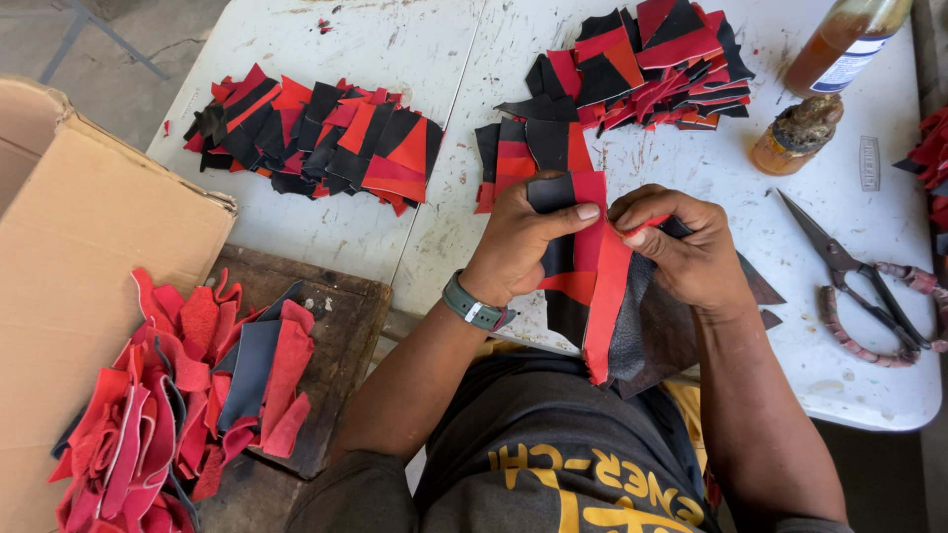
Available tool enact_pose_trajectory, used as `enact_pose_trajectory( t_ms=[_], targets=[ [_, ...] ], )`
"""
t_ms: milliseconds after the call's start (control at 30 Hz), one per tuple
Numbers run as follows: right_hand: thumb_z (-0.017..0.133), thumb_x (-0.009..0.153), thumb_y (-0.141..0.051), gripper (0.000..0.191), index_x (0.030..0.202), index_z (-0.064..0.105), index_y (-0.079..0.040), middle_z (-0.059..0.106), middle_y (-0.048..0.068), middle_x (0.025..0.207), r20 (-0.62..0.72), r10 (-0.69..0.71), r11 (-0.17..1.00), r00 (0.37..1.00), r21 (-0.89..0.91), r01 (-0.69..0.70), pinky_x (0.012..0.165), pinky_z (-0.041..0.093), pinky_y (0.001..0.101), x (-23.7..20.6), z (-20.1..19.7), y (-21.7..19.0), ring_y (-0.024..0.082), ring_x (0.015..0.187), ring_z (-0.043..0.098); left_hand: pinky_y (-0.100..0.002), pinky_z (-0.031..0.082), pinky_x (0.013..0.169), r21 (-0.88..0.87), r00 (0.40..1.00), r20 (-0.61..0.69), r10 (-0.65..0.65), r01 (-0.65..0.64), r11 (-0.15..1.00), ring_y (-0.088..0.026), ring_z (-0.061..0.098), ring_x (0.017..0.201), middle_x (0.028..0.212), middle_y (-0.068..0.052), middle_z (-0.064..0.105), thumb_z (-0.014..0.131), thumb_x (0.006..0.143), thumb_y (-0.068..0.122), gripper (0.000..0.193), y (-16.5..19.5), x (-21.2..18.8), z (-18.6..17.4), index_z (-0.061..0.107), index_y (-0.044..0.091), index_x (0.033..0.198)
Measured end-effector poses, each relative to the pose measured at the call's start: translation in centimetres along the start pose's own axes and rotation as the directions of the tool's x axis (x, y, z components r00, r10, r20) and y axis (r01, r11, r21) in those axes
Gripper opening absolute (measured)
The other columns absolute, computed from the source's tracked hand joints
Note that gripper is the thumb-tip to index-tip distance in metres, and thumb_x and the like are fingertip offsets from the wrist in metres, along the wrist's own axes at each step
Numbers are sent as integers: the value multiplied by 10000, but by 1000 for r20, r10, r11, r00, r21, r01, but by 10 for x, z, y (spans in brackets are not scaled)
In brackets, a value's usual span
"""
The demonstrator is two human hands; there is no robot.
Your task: The person picks up red and black leather scraps from piles on the table and arranges them edge to edge on a dark backing panel, pressing pieces flat to build a patchwork layout. They reposition pieces and add more scraps to fill the panel.
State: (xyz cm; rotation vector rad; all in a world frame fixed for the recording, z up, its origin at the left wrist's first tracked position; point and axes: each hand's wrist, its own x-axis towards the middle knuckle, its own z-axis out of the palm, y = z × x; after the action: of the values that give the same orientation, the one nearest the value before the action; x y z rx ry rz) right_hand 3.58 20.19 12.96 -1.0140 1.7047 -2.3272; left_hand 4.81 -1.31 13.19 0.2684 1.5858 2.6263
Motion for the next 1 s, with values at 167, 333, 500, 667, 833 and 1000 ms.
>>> enact_pose_trajectory(
  t_ms=[167, 333, 500, 667, 833, 1000],
  targets=[
    [740, 942, 16, 193, 1125, 679, 8, 717, 102, 1046, -207, 102, 995, 973, 27, -98, 877, 558, 275, 7, 12, -4, 134, 950, 670, -275, 565, 823, 139, 989, -21, 147, -143, 980, -95, 671, 901, 994, -36, 724, 785, 919, 62, 237, 4, -3, 4, 679, 1, 1122],
    [758, 910, 78, 242, 1135, 671, 60, 721, 100, 1023, -347, 128, 985, 929, -65, -160, 784, 558, 216, 12, 23, -3, 88, 871, 670, -248, 575, 810, 236, 977, -3, 215, -208, 949, -75, 679, 896, 998, -35, 734, 776, 922, 77, 258, 12, -6, 7, 671, -10, 1141],
    [767, 895, 69, 229, 1104, 676, 74, 729, 108, 999, -349, 174, 978, 921, -45, -202, 785, 582, 227, 16, 26, -4, 96, 853, 682, -225, 559, 725, 435, 970, -25, 241, -207, 876, -58, 660, 821, 927, -28, 724, 792, 908, 97, 269, 18, -7, 9, 684, -21, 1125],
    [775, 883, 59, 243, 1105, 675, 71, 727, 99, 993, -350, 182, 968, 919, -101, -231, 770, 576, 222, 18, 28, -2, 84, 846, 671, -218, 568, 725, 472, 963, -17, 269, -229, 851, -46, 674, 818, 913, -14, 727, 792, 903, 113, 271, 21, -9, 8, 681, -15, 1114],
    [770, 899, 45, 211, 1094, 694, 73, 730, 98, 972, -344, 200, 961, 918, -113, -252, 759, 567, 230, 17, 27, -3, 90, 831, 663, -225, 560, 713, 448, 966, -30, 257, -217, 867, -54, 660, 803, 903, -26, 723, 789, 906, 100, 256, 17, -8, 8, 688, -22, 1106],
    [751, 918, 26, 172, 1080, 711, 70, 740, 107, 970, -327, 210, 970, 921, -44, -237, 762, 573, 243, 18, 27, -4, 108, 832, 678, -224, 569, 732, 456, 961, -12, 277, -241, 857, -47, 666, 824, 919, -20, 729, 789, 910, 95, 255, 15, -7, 6, 683, -13, 1115]
  ],
)
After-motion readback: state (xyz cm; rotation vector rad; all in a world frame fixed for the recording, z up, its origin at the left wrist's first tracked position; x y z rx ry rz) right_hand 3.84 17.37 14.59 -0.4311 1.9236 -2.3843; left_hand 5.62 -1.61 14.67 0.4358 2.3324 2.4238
